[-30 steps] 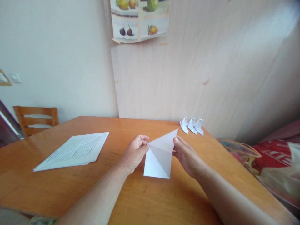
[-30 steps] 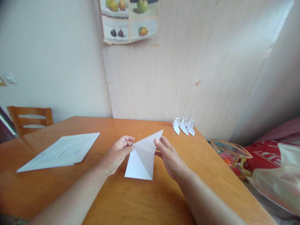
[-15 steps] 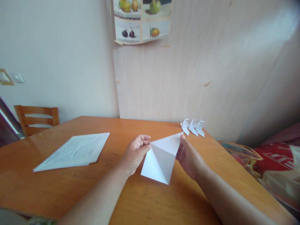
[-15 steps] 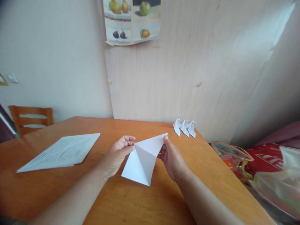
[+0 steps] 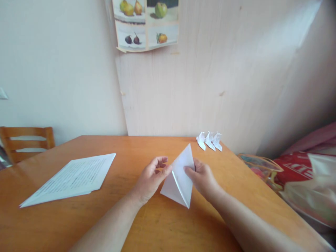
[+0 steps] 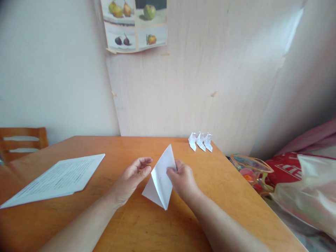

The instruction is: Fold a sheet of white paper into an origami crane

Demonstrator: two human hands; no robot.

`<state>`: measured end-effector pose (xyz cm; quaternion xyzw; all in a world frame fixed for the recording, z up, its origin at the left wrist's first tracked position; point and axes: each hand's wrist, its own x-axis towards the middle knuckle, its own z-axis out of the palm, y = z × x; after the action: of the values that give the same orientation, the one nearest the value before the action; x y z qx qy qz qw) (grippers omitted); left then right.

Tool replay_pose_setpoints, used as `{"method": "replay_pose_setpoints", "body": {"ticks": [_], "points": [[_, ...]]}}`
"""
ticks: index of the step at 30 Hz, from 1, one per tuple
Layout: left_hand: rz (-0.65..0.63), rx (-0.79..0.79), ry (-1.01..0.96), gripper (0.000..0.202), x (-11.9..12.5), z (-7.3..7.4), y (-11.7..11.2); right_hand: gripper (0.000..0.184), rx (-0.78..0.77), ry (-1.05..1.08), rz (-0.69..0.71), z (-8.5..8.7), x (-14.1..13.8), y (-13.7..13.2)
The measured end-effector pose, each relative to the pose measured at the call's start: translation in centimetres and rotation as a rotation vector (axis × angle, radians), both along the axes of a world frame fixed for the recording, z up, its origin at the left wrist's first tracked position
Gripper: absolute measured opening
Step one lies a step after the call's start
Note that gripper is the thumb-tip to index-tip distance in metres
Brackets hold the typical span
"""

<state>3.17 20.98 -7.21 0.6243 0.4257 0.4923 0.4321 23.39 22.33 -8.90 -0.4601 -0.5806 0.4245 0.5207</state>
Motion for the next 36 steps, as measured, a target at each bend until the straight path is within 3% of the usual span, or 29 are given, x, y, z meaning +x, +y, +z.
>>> {"method": "replay_pose_setpoints", "body": {"ticks": [2, 5, 8, 12, 17, 21, 25, 29, 32, 36], "points": [[-0.065, 0.033, 0.049, 0.056, 0.2, -0.1, -0.3, 0.01, 0.074, -0.219, -0.128, 0.2, 0.1, 0.0], [-0.158, 0.028, 0.058, 0.062, 0.7, -0.1, -0.5, 0.01, 0.134, -0.335, -0.115, 0.4, 0.0, -0.3], [-0.184, -0.046, 0.028, 0.049, 0.7, 0.1, -0.2, 0.012, 0.101, -0.223, -0.012, 0.6, 0.1, -0.2], [-0.06, -0.095, 0.031, 0.037, 0.0, 0.4, 0.5, 0.017, -0.004, 0.011, 0.063, 1.0, 1.1, 0.2], [0.035, -0.135, 0.017, 0.03, -0.8, 0.8, 0.7, 0.021, -0.086, 0.112, 0.105, 1.7, 2.5, 0.7], [0.027, -0.121, -0.04, 0.027, -1.1, 0.9, 0.9, 0.019, -0.148, 0.177, 0.171, 2.0, 3.2, 1.0], [0.061, -0.132, -0.224, 0.028, -1.7, 0.8, 1.4, 0.019, -0.182, 0.301, 0.179, 2.6, 3.8, 1.0], [0.047, -0.238, -0.365, 0.03, -2.4, 1.1, 1.5, 0.018, -0.214, 0.376, 0.163, 3.3, 4.4, 0.7], [0.008, -0.308, -0.41, 0.03, -2.6, 1.6, 1.2, 0.021, -0.245, 0.439, 0.192, 3.5, 4.7, 0.8], [-0.033, -0.263, -0.393, 0.022, -2.9, 2.0, 0.8, 0.022, -0.287, 0.438, 0.213, 3.6, 5.5, 1.2]]}}
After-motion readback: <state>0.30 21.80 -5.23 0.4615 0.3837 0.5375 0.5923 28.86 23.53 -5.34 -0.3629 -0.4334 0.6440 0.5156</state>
